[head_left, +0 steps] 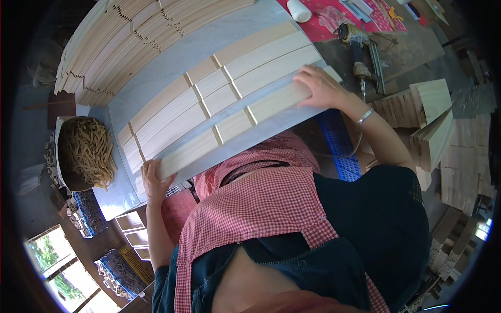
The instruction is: Assembling wooden trays using glue and a pneumatic nail gun.
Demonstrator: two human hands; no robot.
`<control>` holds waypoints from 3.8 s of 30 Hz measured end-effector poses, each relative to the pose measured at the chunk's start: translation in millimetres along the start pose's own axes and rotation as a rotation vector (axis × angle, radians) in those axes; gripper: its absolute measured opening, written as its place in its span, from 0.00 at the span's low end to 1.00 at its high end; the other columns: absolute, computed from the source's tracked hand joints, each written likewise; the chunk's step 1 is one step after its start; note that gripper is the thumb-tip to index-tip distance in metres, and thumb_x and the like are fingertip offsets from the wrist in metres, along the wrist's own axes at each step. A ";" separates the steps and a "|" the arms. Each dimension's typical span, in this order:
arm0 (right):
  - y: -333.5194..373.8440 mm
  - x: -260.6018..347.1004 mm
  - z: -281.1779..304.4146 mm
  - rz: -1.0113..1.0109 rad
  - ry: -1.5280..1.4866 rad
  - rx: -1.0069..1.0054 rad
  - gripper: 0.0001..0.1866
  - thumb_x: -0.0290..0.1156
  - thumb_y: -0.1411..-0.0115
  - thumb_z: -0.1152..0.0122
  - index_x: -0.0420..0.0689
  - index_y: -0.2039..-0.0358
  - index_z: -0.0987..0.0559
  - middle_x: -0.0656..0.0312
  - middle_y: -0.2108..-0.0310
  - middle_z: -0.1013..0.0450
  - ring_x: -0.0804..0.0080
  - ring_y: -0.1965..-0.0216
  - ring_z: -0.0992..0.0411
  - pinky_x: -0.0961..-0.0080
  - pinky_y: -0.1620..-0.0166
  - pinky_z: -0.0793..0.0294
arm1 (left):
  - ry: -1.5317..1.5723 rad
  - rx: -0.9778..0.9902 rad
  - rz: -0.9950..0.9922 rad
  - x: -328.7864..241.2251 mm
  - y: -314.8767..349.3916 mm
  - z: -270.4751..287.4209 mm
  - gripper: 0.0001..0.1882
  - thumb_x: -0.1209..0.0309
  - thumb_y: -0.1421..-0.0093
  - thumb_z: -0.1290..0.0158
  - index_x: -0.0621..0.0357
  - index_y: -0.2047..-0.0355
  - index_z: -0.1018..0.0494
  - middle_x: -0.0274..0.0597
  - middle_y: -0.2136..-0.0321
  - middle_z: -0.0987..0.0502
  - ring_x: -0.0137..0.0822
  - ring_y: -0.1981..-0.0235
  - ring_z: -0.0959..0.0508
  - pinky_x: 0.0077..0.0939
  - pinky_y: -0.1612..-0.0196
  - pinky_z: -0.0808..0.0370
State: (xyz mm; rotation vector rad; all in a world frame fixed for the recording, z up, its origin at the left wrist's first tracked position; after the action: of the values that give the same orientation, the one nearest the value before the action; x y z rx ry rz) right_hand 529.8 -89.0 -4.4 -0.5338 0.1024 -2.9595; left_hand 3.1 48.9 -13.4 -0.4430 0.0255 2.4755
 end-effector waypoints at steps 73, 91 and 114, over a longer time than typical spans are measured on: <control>-17.8 -86.3 -0.8 -0.623 0.336 -0.755 0.06 0.25 0.41 0.43 0.41 0.62 0.23 0.51 0.63 0.27 0.50 0.63 0.29 0.59 0.52 0.27 | -0.309 -0.489 0.792 134.8 -11.8 -2.9 0.31 0.45 0.33 0.53 0.57 0.43 0.26 0.49 0.43 0.24 0.55 0.43 0.28 0.46 0.39 0.34; -55.9 -92.9 -6.9 -0.649 0.343 -0.565 0.07 0.26 0.40 0.44 0.43 0.61 0.25 0.53 0.61 0.28 0.47 0.61 0.29 0.57 0.51 0.28 | -0.242 -0.368 0.744 147.2 -44.0 -5.9 0.30 0.46 0.33 0.53 0.58 0.44 0.25 0.49 0.46 0.22 0.54 0.45 0.27 0.43 0.40 0.34; -105.0 -105.9 -11.1 -0.597 0.215 -0.626 0.11 0.33 0.38 0.45 0.39 0.61 0.23 0.48 0.60 0.26 0.46 0.61 0.27 0.54 0.53 0.25 | -0.258 -0.362 0.702 153.1 -98.3 -4.5 0.28 0.47 0.32 0.56 0.47 0.39 0.28 0.41 0.42 0.25 0.53 0.46 0.29 0.43 0.40 0.34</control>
State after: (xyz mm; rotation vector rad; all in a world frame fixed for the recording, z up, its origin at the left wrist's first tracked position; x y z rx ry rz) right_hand 611.8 30.4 -41.6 -0.3390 1.0968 -3.5287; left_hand -53.9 215.9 -58.3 -0.2855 -0.4494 3.2292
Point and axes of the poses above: each hand's wrist, its own y-axis away from the middle knuckle, its own z-axis out of the back of the hand, x = y × z, the point moved 6 cm from there along -y, towards the middle knuckle
